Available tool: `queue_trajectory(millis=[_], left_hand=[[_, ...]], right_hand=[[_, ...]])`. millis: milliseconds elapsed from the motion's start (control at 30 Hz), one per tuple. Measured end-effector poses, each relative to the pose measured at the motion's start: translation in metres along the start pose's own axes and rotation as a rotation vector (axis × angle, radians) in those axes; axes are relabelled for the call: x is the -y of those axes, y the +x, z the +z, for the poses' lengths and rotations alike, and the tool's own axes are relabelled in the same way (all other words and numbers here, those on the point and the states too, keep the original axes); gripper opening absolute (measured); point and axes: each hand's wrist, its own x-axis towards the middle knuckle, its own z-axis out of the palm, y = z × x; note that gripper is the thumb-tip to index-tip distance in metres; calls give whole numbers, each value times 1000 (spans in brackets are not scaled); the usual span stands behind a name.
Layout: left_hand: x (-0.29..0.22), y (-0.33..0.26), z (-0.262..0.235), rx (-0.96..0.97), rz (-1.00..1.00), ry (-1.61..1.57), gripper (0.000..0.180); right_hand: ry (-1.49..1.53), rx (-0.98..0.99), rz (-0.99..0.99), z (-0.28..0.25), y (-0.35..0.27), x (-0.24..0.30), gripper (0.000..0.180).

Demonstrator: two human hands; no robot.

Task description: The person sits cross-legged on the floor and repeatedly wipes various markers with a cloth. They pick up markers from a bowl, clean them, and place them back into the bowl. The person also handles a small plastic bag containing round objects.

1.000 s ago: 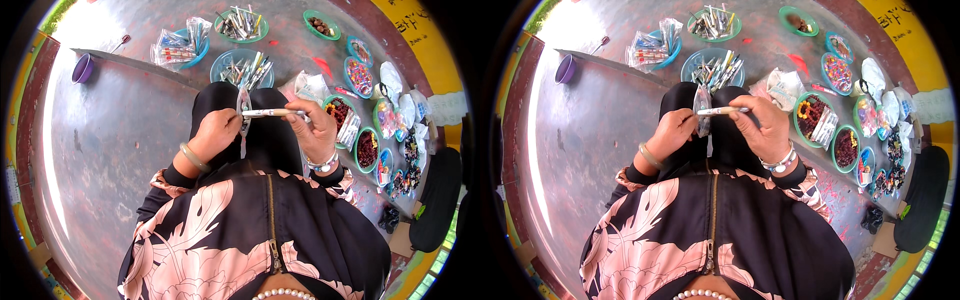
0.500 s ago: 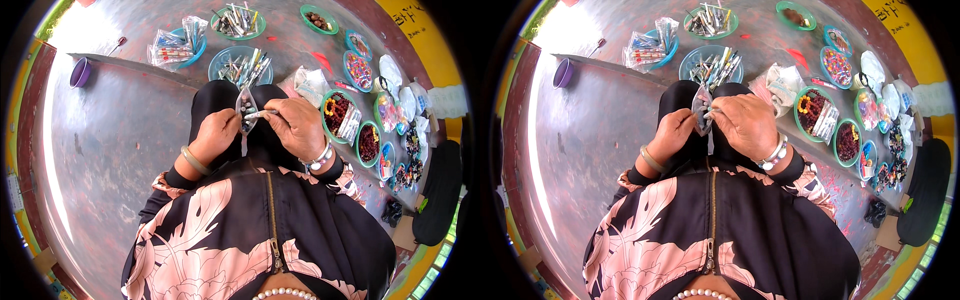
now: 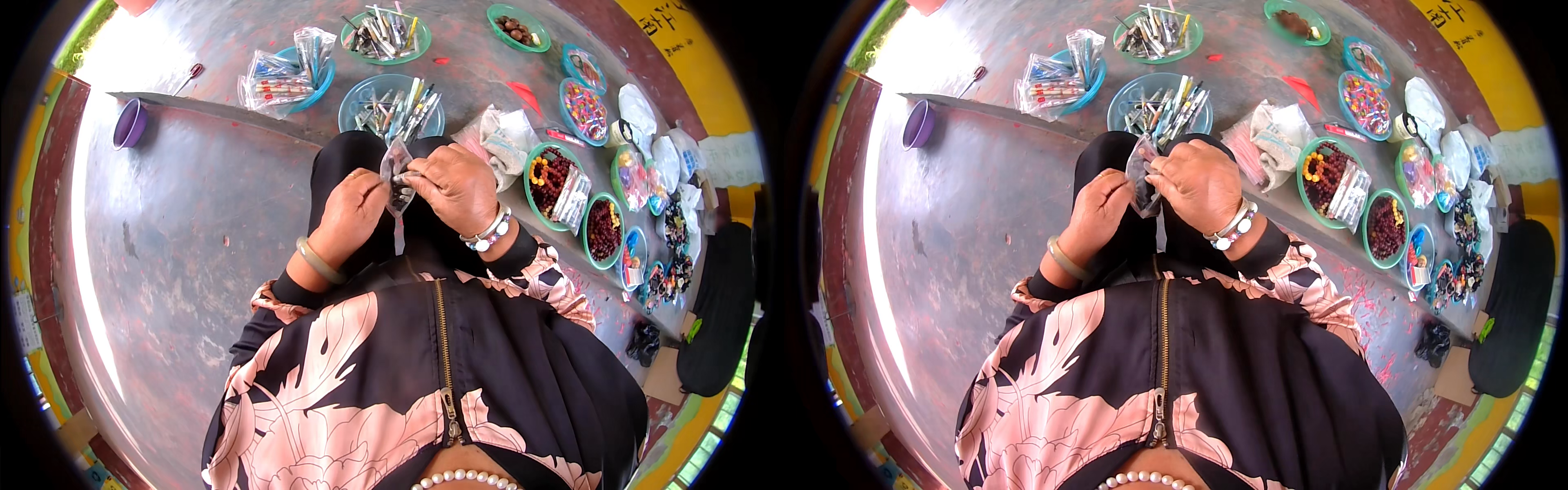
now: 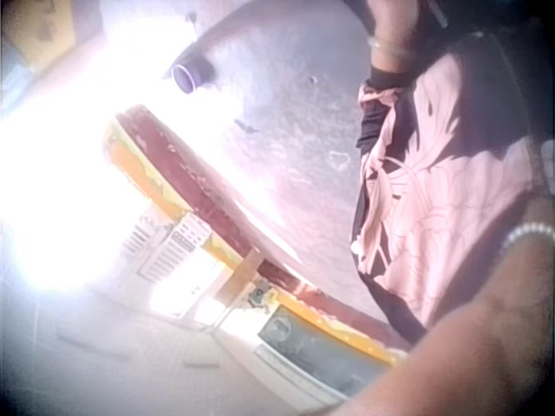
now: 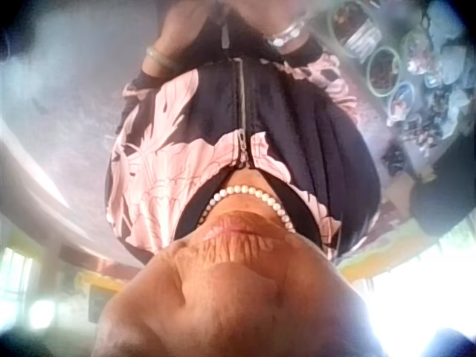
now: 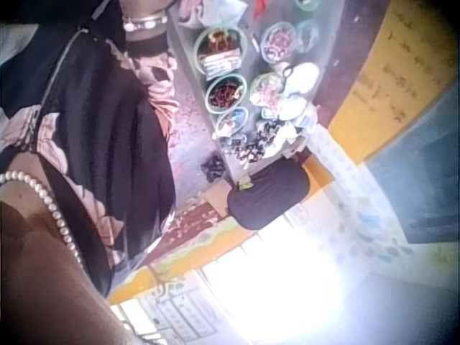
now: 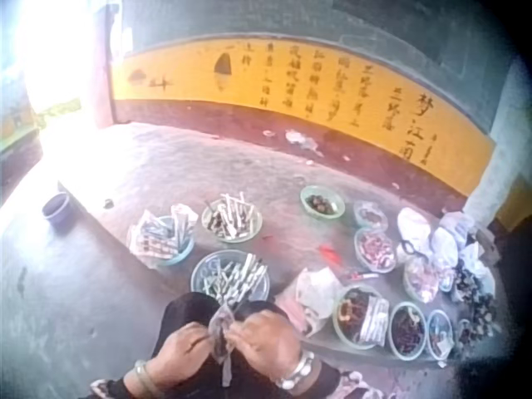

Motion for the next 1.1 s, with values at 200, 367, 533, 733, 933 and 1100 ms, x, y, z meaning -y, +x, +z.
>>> queue_trajectory(millis=[200,367,533,733,933,1100], left_hand=[[4,0,8,1,-19,-150,16],[1,1,12,24,-51,-238,17],[2,1,12,13,-55,-268,16],[6,0,14,50,18,-151,17],[0,1,16,-10,-11,-167,15],[-3,3,18,16,51,-137,12]], right_hand=[[54,-122,79,12,-8,-3,13],[-149,97,12,12,-8,-2,14],[-40,173,42,9,-10,-14,13],[-17,186,38,6,-11,-6,12],[-64,143,8,9,-11,-3,16],[-127,162,2,13,-10,-6,7]])
